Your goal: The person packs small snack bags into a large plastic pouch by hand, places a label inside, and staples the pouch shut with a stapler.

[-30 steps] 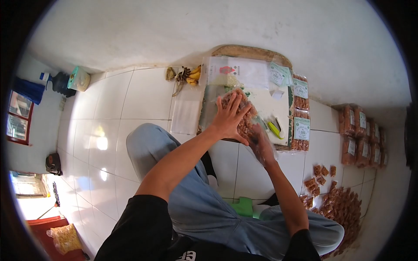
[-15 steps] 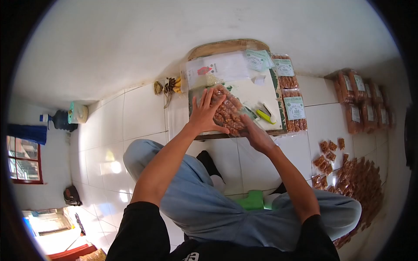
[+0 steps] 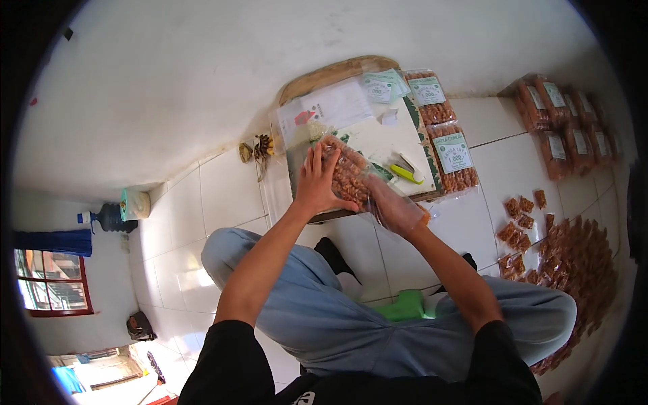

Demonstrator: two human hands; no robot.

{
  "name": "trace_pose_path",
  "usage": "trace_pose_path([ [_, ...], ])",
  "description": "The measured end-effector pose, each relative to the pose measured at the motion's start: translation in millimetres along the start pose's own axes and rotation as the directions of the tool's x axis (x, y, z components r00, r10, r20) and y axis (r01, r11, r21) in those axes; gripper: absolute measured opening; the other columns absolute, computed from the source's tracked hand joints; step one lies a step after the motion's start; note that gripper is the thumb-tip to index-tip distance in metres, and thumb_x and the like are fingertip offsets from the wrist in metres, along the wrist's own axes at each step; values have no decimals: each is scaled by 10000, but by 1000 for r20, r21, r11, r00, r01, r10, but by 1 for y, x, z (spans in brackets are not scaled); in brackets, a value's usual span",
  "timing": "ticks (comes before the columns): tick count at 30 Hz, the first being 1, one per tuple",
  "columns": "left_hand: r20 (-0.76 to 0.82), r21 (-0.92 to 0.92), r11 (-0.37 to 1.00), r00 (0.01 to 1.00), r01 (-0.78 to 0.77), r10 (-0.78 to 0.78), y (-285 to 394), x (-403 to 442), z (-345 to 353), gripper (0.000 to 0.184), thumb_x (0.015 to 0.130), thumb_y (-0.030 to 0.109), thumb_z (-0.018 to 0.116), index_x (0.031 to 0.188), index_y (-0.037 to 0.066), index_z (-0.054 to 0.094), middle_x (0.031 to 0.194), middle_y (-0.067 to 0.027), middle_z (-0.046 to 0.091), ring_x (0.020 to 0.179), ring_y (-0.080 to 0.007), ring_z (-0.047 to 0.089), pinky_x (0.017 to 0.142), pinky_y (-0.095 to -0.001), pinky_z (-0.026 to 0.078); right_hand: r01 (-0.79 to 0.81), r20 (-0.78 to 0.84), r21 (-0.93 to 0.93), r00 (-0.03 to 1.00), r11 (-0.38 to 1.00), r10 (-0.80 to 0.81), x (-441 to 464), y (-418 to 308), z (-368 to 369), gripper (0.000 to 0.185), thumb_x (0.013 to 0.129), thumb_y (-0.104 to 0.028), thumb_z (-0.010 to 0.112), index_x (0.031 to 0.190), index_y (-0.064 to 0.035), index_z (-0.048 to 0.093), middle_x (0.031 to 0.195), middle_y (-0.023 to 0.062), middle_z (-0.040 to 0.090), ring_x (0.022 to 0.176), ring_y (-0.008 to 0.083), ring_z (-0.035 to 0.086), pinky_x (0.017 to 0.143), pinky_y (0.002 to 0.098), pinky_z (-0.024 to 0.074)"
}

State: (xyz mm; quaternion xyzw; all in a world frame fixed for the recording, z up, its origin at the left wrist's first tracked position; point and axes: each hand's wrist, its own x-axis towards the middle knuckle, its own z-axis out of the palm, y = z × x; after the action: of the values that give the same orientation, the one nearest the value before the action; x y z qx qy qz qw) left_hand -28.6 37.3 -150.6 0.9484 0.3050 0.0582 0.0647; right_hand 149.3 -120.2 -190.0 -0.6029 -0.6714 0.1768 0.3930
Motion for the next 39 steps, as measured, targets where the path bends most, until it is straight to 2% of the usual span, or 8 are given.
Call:
trace_pose_path([
  [7, 15, 28, 999, 999, 38, -39, 10, -1, 2, 1435, 427, 899, 669, 1538, 125, 194, 1565, -303, 54, 1414, -533, 120, 1097, -646, 207, 66, -79, -184, 993, 981, -82, 2, 13, 27, 649, 817, -82, 678, 1384, 3, 375, 1313, 271, 494, 1259, 460, 463, 1062, 467, 402],
  [10, 36, 20, 999, 999, 28, -29, 8, -1, 0, 1456, 430, 904, 665, 1544, 115, 158, 1567, -303, 32, 1422, -531, 97, 1095, -653, 201, 47, -149, -81, 987, 996, -58, 3, 7, 20, 612, 818, -39, 649, 1370, 16, 390, 1272, 259, 513, 1226, 457, 485, 1047, 456, 413],
  [12, 117, 31, 997, 990, 72, -75, 7, 0, -2, 1472, 432, 906, 665, 1547, 108, 130, 1570, -303, 7, 1430, -530, 67, 1091, -662, 195, 15, -15, 89, 1000, 996, -14, 3, 5, 11, 548, 833, 13, 601, 1349, 22, 416, 1278, 265, 514, 1214, 428, 501, 1027, 452, 422],
  [22, 124, 18, 998, 991, 57, -59, 5, 0, 0, 1491, 425, 911, 661, 1550, 110, 102, 1571, -303, -22, 1435, -533, 28, 1092, -676, 182, 67, -91, 125, 994, 990, -56, -10, 24, 23, 513, 825, 126, 493, 1321, 6, 444, 1292, 263, 508, 1179, 417, 530, 1003, 422, 444],
  [25, 127, 4, 998, 990, 62, -62, 5, 0, 0, 1495, 422, 916, 656, 1551, 111, 96, 1571, -304, -32, 1437, -530, 17, 1098, -674, 171, -55, -6, 311, 998, 949, 60, -10, 16, 17, 579, 781, 142, 494, 1335, -16, 449, 1310, 244, 501, 1166, 406, 539, 1007, 402, 444],
  [28, 121, 12, 998, 991, 60, -61, 5, -1, 1, 1499, 420, 917, 655, 1552, 114, 91, 1571, -302, -45, 1439, -527, 9, 1100, -674, 165, -151, 33, 334, 988, 930, 149, -10, 9, 12, 643, 730, 145, 521, 1343, -38, 456, 1303, 222, 499, 1175, 391, 527, 1006, 381, 437],
  [33, 136, 33, 998, 989, 58, -62, 6, -1, 2, 1503, 420, 916, 657, 1555, 118, 78, 1571, -302, -58, 1438, -530, 2, 1102, -673, 157, -63, -73, 232, 994, 971, 82, -2, 15, 24, 699, 685, 154, 533, 1348, -49, 449, 1251, 199, 507, 1181, 386, 502, 998, 384, 427],
  [39, 97, -15, 999, 995, 28, -27, 3, -1, 4, 1501, 423, 916, 656, 1555, 117, 78, 1569, -306, -58, 1436, -533, 3, 1105, -673, 142, -92, 39, 323, 996, 942, 84, -2, 15, 12, 625, 764, 96, 561, 1359, -47, 434, 1263, 224, 499, 1199, 403, 489, 1007, 421, 419],
])
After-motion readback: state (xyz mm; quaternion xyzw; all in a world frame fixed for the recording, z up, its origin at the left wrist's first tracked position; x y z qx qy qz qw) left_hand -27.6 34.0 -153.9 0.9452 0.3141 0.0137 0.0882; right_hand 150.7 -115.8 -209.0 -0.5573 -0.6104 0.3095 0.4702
